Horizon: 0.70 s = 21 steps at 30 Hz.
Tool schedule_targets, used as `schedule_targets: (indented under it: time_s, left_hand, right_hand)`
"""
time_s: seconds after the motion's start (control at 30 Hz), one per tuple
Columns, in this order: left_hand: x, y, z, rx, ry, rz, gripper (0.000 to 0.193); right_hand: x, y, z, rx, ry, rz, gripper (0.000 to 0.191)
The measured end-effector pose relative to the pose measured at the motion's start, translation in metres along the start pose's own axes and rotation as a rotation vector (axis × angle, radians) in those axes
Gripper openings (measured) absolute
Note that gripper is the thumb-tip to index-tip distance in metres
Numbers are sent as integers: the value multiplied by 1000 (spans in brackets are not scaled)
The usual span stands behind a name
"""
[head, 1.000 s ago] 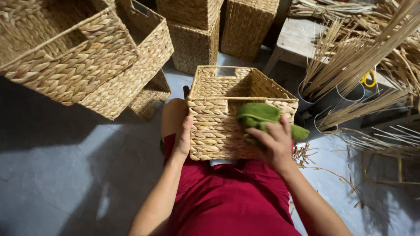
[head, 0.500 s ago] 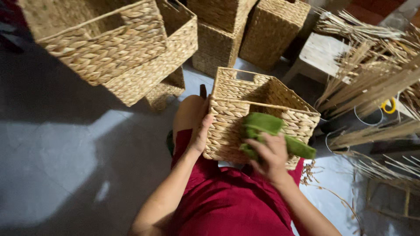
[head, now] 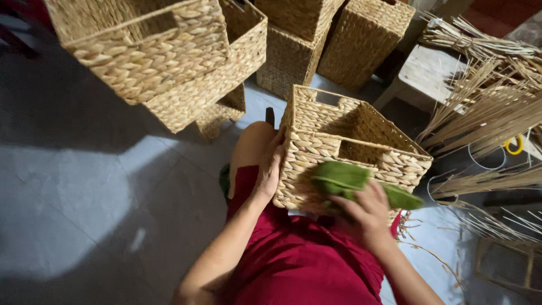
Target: The person sits on the floor and wipes woven water-hyacinth storage baskets with a green cloth, turning each basket to clean its sides, top and rim, then sets the wiped basket aside and picks up the next one.
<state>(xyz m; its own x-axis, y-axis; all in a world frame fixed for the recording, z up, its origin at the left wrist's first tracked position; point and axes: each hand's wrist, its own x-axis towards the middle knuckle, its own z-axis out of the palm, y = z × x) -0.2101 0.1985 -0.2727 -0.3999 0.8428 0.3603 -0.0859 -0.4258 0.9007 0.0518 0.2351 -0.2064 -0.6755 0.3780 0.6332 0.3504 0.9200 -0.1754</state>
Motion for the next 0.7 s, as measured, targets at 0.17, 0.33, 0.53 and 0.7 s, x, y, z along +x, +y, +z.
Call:
schedule_targets:
  time_s: [0.17, 0.33, 0.53, 0.7]
  left_hand:
    - [-4, 15, 6, -125, -17, 27, 79]
    - [4, 29, 5, -63, -49, 34, 77]
    - [10, 33, 5, -91, -64, 41, 70]
    - [10, 38, 6, -355, -62, -79, 74]
  right_hand:
    - [-57, 35, -30, -86, 88, 152, 48]
    - [-50, 17, -2, -98, 174, 177, 48]
    - [25, -40, 31, 152, 44, -109, 46]
    - [54, -66, 47, 233, -108, -199, 50]
